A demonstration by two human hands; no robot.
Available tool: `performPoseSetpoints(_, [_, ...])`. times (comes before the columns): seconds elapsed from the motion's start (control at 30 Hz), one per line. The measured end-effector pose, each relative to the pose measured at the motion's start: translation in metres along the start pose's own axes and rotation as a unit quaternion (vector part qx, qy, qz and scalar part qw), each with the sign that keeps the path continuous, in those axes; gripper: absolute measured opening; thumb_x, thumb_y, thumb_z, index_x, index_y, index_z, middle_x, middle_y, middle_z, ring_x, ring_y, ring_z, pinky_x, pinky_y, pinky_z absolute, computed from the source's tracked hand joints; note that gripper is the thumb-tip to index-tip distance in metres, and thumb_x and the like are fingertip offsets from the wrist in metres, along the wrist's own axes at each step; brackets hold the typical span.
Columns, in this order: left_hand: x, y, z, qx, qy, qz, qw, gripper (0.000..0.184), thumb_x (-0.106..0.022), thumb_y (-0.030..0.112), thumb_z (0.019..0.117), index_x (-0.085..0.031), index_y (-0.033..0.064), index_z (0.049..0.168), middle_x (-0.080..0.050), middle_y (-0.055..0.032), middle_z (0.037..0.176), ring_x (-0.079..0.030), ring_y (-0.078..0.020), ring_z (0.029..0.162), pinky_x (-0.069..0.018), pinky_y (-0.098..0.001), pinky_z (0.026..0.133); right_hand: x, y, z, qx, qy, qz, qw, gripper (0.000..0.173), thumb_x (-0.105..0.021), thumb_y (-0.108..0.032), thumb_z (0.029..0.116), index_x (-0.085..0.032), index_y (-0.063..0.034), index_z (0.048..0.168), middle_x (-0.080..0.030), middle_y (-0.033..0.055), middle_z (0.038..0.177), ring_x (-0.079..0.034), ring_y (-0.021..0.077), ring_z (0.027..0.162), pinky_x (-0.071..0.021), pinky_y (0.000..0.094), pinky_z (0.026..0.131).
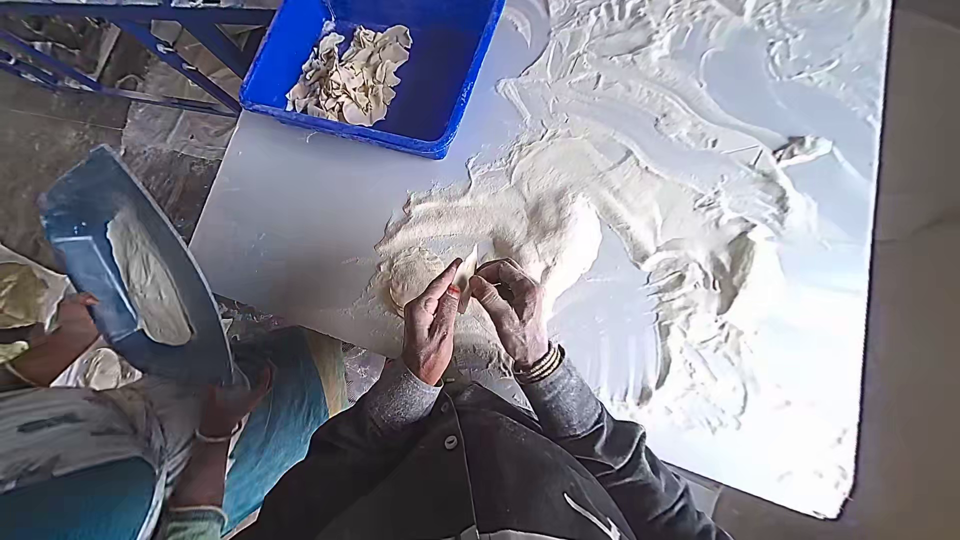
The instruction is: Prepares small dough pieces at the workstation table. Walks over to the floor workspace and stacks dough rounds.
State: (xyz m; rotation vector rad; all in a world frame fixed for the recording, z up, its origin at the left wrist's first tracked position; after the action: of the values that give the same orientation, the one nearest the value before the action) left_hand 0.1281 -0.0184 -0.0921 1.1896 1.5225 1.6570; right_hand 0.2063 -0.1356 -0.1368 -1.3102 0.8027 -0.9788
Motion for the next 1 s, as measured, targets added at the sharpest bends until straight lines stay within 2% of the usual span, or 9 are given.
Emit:
performPoseSetpoints(0.13, [-0.006,-0.014,0.001,-0.086,-0.007,0.054,0.995,0.036,-0.044,0.005,0.1024,-0.063,-0.0102,0.129,-0.073,-0.0165,0.116,-0.07,-0.0079,0.105,-0.0553,-0.0251,0.094,0.001,0.007,0.002,-0.048,-0.011,-0.024,0.999,0.024,-0.067,-0.029,0.092,-0.07,-0.0062,0.088,-0.069,0.001,0.085,-0.068,0.0052,0.075,-0.0598,0.0238,0.068])
performPoseSetpoints(0.23, [-0.005,-0.014,0.0,-0.084,-0.013,0.078,0.993,0.037,-0.044,0.005,0.1017,-0.063,-0.0095,0.129,-0.072,-0.0175,0.119,-0.07,-0.0075,0.106,-0.0536,-0.0234,0.095,0.002,0.013,0.003,-0.075,-0.022,-0.007,0.997,0.019,-0.059,-0.02,0.0923,-0.071,-0.0058,0.087,-0.07,0.0003,0.084,-0.068,0.0045,0.073,-0.0587,0.0234,0.067])
performPoseSetpoints(0.3, [-0.002,-0.02,0.0,-0.057,0.001,0.037,0.998,0.037,-0.044,0.006,0.1022,-0.061,-0.0099,0.131,-0.071,-0.016,0.12,-0.069,-0.0048,0.097,-0.0553,-0.0215,0.085,0.002,0.018,0.003,-0.09,-0.025,0.046,0.995,0.017,-0.058,-0.016,0.0935,-0.07,-0.0044,0.088,-0.07,0.0014,0.083,-0.069,0.0067,0.073,-0.0595,0.0251,0.069])
performPoseSetpoints(0.37, [-0.001,-0.028,0.002,-0.023,0.002,-0.006,1.0,0.041,-0.043,0.007,0.1025,-0.055,-0.0104,0.137,-0.067,-0.0179,0.127,-0.068,-0.0076,0.097,-0.0564,-0.024,0.082,0.001,0.017,0.001,-0.084,-0.03,0.052,0.995,0.021,-0.065,-0.024,0.0941,-0.071,-0.0044,0.09,-0.07,0.002,0.086,-0.069,0.0078,0.076,-0.0604,0.0261,0.071])
performPoseSetpoints(0.47, [-0.005,-0.026,0.002,-0.036,-0.019,0.028,0.999,0.043,-0.043,0.008,0.1032,-0.051,-0.0106,0.141,-0.066,-0.0211,0.127,-0.069,-0.0109,0.105,-0.0568,-0.0264,0.09,-0.001,0.013,-0.002,-0.065,-0.029,-0.015,0.997,0.027,-0.07,-0.035,0.0903,-0.07,-0.0074,0.087,-0.069,0.0014,0.089,-0.068,0.0065,0.078,-0.0598,0.0247,0.068])
performPoseSetpoints(0.63, [-0.006,-0.023,0.002,-0.056,-0.044,0.072,0.995,0.043,-0.043,0.009,0.1022,-0.054,-0.0113,0.139,-0.064,-0.0228,0.132,-0.067,-0.0105,0.114,-0.0519,-0.0246,0.097,0.001,0.021,0.001,-0.083,-0.04,0.007,0.996,0.02,-0.056,-0.018,0.0923,-0.07,-0.0047,0.086,-0.069,0.0011,0.085,-0.068,0.0052,0.074,-0.0586,0.0242,0.069])
performPoseSetpoints(0.83, [0.024,0.0,0.077,0.001,-0.015,-0.038,0.999,0.04,-0.039,0.01,0.1043,-0.057,-0.0009,0.139,-0.067,-0.0106,0.127,-0.071,-0.017,0.1,-0.0619,-0.0376,0.085,0.031,0.049,0.017,-0.169,-0.059,0.056,0.982,0.025,-0.055,-0.024,0.0992,-0.067,-0.0029,0.095,-0.068,0.0011,0.082,-0.068,0.0084,0.074,-0.0592,0.028,0.072])
performPoseSetpoints(0.93, [0.063,0.067,0.135,-0.06,0.042,-0.156,0.985,0.046,-0.026,0.025,0.1118,-0.029,0.0102,0.155,-0.054,-0.0065,0.144,-0.059,-0.0213,0.127,-0.0513,-0.0448,0.105,0.087,0.053,0.046,-0.135,-0.016,-0.061,0.989,0.028,-0.057,-0.026,0.1001,-0.071,-0.0013,0.101,-0.072,0.0061,0.088,-0.07,0.0123,0.079,-0.0596,0.0347,0.077])
performPoseSetpoints(1.0, [0.081,0.08,0.154,-0.07,0.044,-0.2,0.976,0.047,-0.023,0.034,0.1127,-0.025,0.0164,0.156,-0.044,-0.0054,0.156,-0.046,-0.0261,0.143,-0.0413,-0.0529,0.114,0.145,0.052,0.07,-0.121,0.044,-0.16,0.979,0.028,-0.059,-0.025,0.1025,-0.071,0.0,0.107,-0.073,0.0136,0.098,-0.071,0.0238,0.087,-0.0579,0.0478,0.082])
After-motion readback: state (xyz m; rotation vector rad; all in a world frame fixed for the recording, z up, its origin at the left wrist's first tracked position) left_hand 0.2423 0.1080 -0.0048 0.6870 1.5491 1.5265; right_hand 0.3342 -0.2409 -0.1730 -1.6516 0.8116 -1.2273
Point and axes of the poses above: each hand's wrist, its own z-axis towards the middle knuckle, its own x-axis out of the back of the hand, y = z × x, the point moved 10 cm from there along z, towards the middle knuckle
